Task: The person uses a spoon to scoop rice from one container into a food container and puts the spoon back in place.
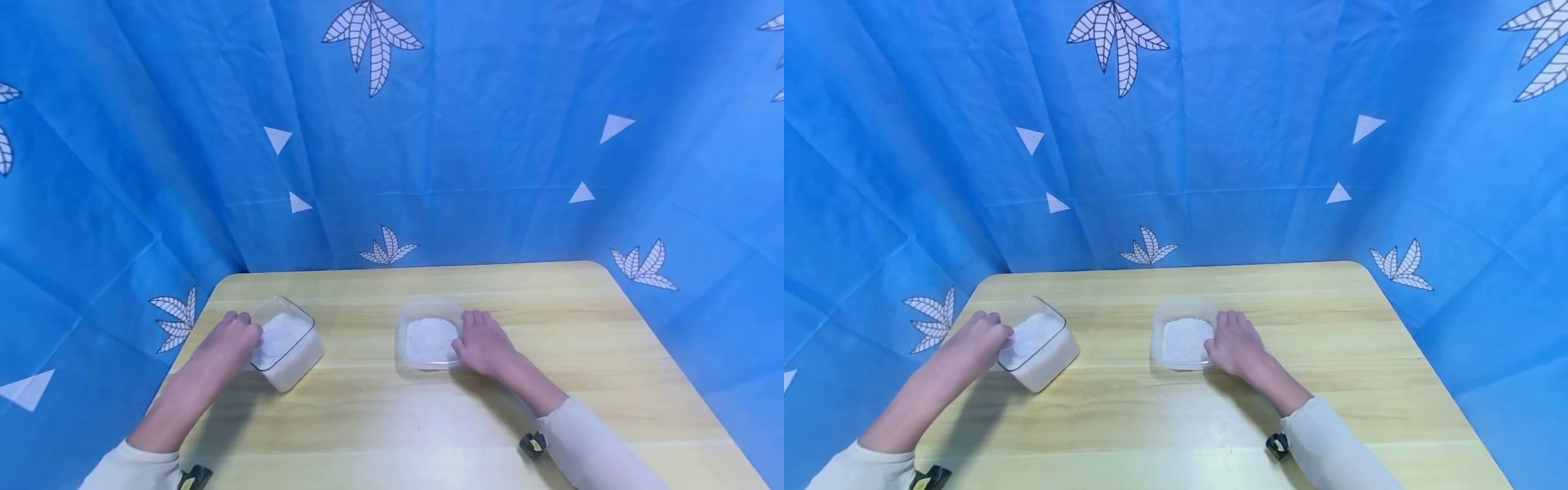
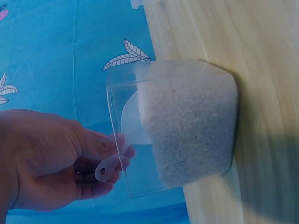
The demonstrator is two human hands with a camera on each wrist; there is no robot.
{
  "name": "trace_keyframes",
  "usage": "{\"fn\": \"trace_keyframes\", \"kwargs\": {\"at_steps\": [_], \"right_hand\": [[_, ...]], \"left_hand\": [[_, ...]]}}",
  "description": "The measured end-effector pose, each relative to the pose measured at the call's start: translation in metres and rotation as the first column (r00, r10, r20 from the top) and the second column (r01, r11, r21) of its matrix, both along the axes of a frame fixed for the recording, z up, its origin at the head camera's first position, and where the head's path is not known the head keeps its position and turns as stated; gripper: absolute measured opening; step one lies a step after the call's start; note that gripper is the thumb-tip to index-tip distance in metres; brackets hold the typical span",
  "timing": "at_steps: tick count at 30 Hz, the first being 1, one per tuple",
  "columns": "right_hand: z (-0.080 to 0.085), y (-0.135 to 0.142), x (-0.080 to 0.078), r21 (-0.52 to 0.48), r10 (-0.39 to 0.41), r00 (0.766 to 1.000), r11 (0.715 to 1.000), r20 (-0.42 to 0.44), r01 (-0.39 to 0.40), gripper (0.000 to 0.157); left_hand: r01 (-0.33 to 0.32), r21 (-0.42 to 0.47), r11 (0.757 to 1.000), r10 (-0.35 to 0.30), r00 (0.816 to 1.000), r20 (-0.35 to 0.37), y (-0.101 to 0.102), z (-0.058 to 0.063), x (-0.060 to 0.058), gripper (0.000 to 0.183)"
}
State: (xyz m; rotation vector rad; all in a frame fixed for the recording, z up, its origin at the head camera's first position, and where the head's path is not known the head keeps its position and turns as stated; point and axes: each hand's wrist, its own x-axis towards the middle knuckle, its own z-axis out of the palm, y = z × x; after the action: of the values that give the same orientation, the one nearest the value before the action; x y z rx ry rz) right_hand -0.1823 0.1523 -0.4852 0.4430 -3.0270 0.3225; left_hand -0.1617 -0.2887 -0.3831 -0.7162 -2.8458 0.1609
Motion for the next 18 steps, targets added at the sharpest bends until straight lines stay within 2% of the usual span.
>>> {"fn": "trace_keyframes", "kwargs": {"at_steps": [5,11,18], "right_hand": [[-0.001,0.001,0.0,0.0,-0.002,1.0,1.0,0.004,0.002,0.051],[-0.002,-0.001,0.001,-0.001,-0.005,1.0,1.0,-0.005,0.005,0.05],[-0.003,-0.002,0.0,0.006,0.0,1.0,1.0,-0.016,0.0,0.049]], "left_hand": [[0.024,0.009,1.0,-0.023,1.0,-0.01,-0.002,-0.002,-0.002,0.011],[0.107,0.027,0.994,-0.103,0.989,-0.108,-0.008,-0.006,0.001,0.012],[0.104,0.077,0.992,-0.087,0.977,-0.195,-0.015,-0.004,0.008,0.01]]}}
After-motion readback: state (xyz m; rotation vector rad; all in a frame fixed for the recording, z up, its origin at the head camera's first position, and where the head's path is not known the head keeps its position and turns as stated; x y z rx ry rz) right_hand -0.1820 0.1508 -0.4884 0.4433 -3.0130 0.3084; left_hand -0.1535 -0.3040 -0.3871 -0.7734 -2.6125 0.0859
